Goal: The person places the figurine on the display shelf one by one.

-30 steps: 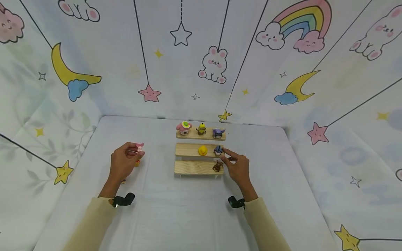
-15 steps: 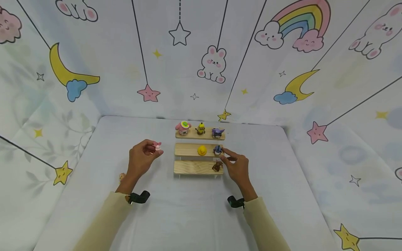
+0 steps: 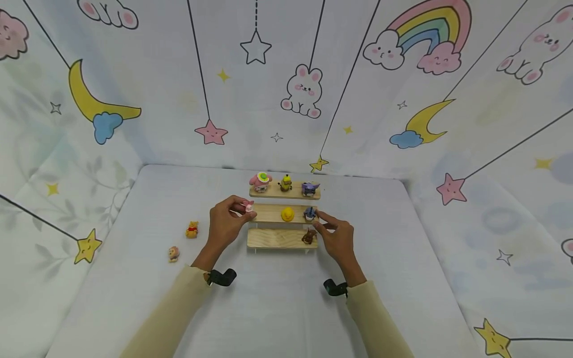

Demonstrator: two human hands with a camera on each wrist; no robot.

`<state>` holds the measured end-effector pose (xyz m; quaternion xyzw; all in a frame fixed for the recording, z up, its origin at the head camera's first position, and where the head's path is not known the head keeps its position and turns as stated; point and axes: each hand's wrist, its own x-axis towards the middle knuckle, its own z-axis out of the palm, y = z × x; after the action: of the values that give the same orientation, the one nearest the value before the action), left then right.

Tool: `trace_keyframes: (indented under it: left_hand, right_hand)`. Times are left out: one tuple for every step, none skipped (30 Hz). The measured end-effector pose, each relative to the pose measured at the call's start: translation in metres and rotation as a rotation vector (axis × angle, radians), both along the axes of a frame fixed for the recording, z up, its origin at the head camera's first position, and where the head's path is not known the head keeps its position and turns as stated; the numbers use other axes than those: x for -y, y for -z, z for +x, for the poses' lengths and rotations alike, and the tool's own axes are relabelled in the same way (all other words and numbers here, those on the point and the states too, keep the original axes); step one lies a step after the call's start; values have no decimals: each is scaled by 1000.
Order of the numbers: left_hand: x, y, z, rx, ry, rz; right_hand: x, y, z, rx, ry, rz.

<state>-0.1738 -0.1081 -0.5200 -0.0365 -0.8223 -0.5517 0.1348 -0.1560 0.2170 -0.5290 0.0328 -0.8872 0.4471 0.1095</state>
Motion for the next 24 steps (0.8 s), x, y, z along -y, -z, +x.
trace_keyframes:
  left_hand:
    - [-3, 0, -1, -10, -4, 4]
    - [-5, 1, -2, -20, -10, 8]
    - [-8, 1, -3, -33, -17, 8]
    - [-10, 1, -4, -43, -25, 7]
    - [-12, 1, -4, -53, -33, 9]
    - [-14, 1, -5, -63, -39, 9]
    - [-16, 1, -5, -68, -44, 7]
    - [-18, 1, -5, -73, -49, 0]
    - [-19, 1, -5, -77, -52, -5]
    - [-21, 1, -5, -78, -55, -11]
    - [-23, 2, -5, -84, -56, -17]
    - [-24, 2, -5, -87, -60, -25]
    - [-25, 3, -5, -91, -62, -32]
    - [-26, 4, -5, -96, -65, -39]
    - [-27, 4, -5, -102, -67, -43]
    - [-28, 5, -5, -108, -68, -47]
    - [-29, 5, -5, -113, -69, -52]
    - [-29, 6, -5, -114, -71, -56]
    - [-30, 6, -5, -117, -70, -60]
    - [-30, 7, -5, -119, -69, -64]
    - [-30, 7, -5, -121, -68, -67]
    - [-30, 7, -4, -122, -66, -70]
    - [-30, 7, -4, -125, -64, -74]
    - [-30, 7, -4, -128, -61, -75]
  right_hand:
    - [0, 0, 0, -1, 0, 0]
    - [0, 0, 0, -3, -3, -1]
    - [0, 1, 0, -5, -4, -1]
    - [0, 1, 0, -7, -6, 0]
    - [0, 1, -1, -9, -7, -1]
    - [0, 2, -1, -10, -6, 3]
    - [0, 2, -1, -10, -5, 6]
    - [0, 2, -1, -10, -5, 5]
    - [0, 2, -1, -10, -4, 5]
    - [0, 2, -1, -10, -4, 3]
    - [0, 2, -1, -11, -4, 4]
    - [0, 2, -2, -10, -5, 4]
    - [0, 2, -2, -11, -8, 0]
    - [0, 2, -2, -11, -9, -1]
    - [0, 2, -2, -12, -10, 1]
    - [0, 2, -2, -13, -11, 3]
    - [0, 2, -2, -13, -11, 5]
    - [0, 3, -2, -12, -12, 4]
    - [-1, 3, -2, -12, -12, 2]
    - [-1, 3, -2, -10, -10, 3]
    - [-1, 3, -2, -7, -7, 5]
    - [-1, 3, -2, -4, -4, 6]
    - [-1, 3, -2, -1, -2, 6]
    - [-1, 3, -2, 1, 1, 5]
